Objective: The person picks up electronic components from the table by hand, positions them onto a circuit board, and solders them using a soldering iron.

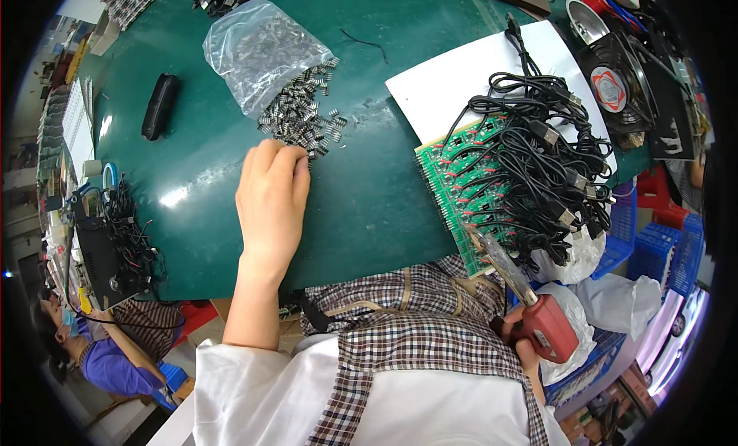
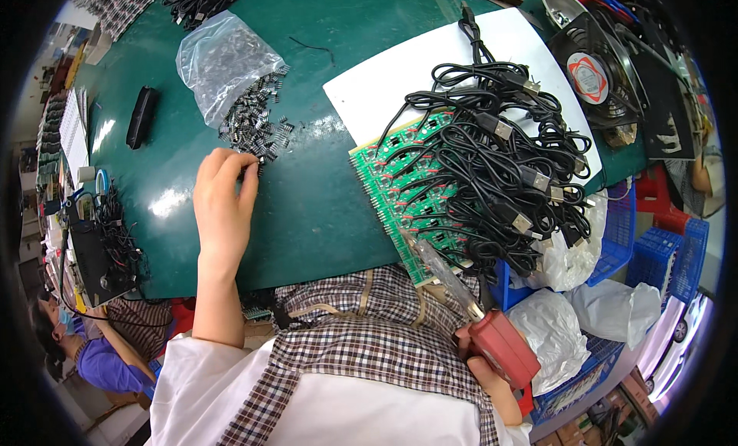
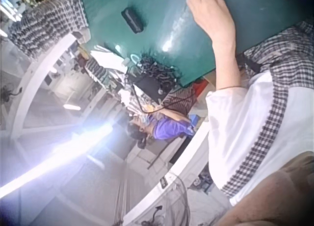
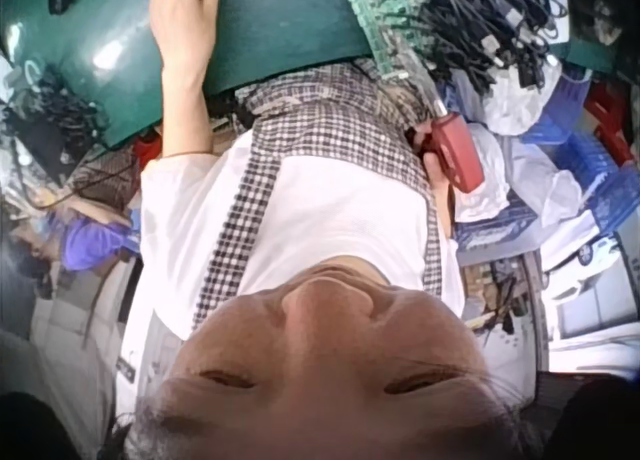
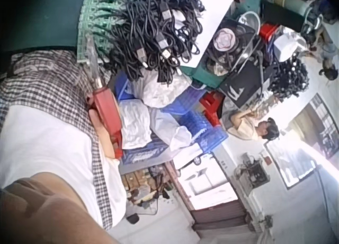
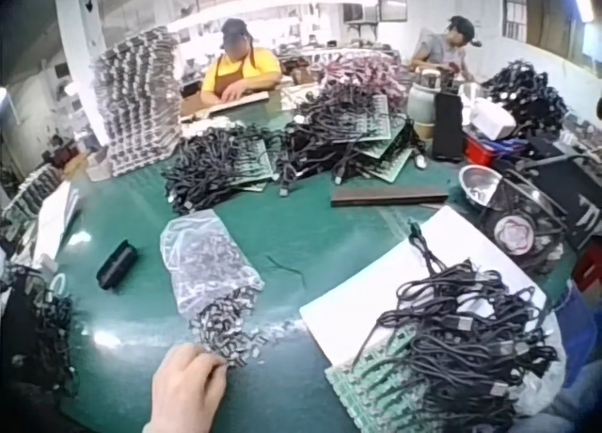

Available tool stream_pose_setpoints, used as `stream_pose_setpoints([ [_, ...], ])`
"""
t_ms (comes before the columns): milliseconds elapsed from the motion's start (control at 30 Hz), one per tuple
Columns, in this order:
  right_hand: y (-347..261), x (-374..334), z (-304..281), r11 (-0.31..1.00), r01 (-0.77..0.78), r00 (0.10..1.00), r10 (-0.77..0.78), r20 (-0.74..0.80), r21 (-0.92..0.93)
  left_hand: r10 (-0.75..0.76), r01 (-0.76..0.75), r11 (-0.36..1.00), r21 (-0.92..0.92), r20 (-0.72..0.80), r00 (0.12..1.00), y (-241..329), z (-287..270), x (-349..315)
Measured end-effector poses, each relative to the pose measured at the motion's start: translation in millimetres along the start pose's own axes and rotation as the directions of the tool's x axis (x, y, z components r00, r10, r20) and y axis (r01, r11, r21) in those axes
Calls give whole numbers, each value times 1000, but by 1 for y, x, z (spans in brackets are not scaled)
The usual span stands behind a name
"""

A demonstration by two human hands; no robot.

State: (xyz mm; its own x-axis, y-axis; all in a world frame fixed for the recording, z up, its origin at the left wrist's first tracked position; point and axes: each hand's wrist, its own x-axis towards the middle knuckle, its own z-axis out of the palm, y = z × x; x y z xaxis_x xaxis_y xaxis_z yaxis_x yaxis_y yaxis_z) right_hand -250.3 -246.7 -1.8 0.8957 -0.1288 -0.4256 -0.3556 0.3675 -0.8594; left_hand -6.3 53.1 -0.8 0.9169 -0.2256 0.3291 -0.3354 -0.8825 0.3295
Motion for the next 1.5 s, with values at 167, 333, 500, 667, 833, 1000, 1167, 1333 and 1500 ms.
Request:
stream_pose_setpoints([
  [167, 3, -1, -4, 999, 44, 999, -44, 4, -21, -312, 317, 733, -602, 116, 943, 14, -3, -10],
  [333, -10, 4, 3, 1000, -17, 999, 18, 34, -13, -91, 577, 282, -766, 578, 811, 54, 0, -34],
  [500, -12, -3, -5, 986, -4, 1000, 6, 11, -164, -5, 746, 7, -666, 746, 666, 95, 5, -50],
  [667, -14, 0, -2, 973, 40, 999, -39, 7, -228, -66, 685, -25, -728, 685, 725, 106, 16, -44],
  [833, -21, 5, 1, 948, -4, 1000, 4, -1, -319, -120, 636, 42, -770, 628, 769, 111, 21, -41],
  [1000, -26, 4, 2, 940, -96, 995, 97, -14, -328, -120, 643, 72, -763, 633, 765, 113, 21, -38],
  [1167, -24, 6, 5, 964, -80, 997, 77, -20, -255, -107, 629, 71, -774, 621, 777, 110, 23, -40],
  [1333, -19, 4, 0, 967, -64, 998, 66, -1, -247, -94, 632, 53, -773, 626, 774, 108, 24, -41],
  [1500, -19, 8, 5, 969, -32, 999, 30, -12, -243, -73, 629, 73, -774, 625, 777, 109, 23, -40],
])
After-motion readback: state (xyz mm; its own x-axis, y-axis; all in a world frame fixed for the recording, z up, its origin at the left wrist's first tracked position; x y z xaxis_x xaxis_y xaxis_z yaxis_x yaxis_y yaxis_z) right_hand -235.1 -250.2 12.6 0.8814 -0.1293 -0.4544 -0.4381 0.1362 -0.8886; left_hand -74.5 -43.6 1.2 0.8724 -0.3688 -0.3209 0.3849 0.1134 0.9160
